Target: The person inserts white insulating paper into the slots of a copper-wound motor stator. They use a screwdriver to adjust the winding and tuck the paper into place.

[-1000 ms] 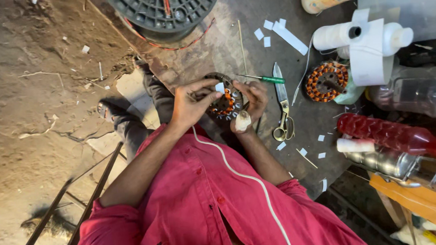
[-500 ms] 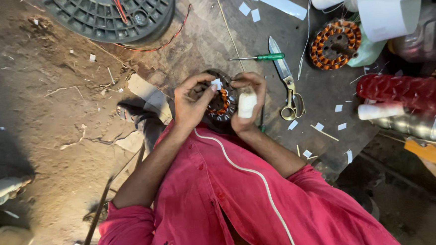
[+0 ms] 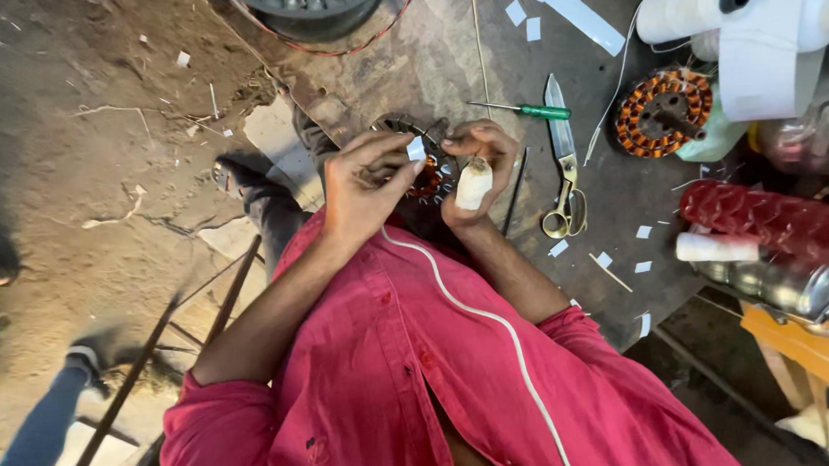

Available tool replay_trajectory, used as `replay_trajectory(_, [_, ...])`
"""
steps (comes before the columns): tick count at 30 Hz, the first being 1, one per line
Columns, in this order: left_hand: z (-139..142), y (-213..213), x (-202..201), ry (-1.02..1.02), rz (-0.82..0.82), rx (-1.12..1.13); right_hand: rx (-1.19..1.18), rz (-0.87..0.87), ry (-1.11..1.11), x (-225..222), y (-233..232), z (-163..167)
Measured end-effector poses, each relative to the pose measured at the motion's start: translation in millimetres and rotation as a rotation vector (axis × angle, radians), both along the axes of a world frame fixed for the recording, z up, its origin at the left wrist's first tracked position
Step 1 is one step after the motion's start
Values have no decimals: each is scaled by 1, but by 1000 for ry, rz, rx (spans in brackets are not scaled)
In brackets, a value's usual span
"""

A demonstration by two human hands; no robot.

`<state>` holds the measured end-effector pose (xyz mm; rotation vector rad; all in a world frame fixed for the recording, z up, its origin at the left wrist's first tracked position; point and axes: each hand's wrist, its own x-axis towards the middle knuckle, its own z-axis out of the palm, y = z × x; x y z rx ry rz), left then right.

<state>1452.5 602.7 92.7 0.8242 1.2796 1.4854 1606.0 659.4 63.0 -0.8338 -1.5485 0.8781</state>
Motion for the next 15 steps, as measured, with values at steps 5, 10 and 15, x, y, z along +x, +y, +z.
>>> replay_trajectory(5, [17,1,-14,299,-92,85,23,20,30,0,1,-4])
replay_trajectory(10, [27,-2,-15,486,-98,202,15,27,19,0,1,-4])
replay_trajectory(15, [28,1,-11,496,-112,212,7,28,42,1,-1,-4])
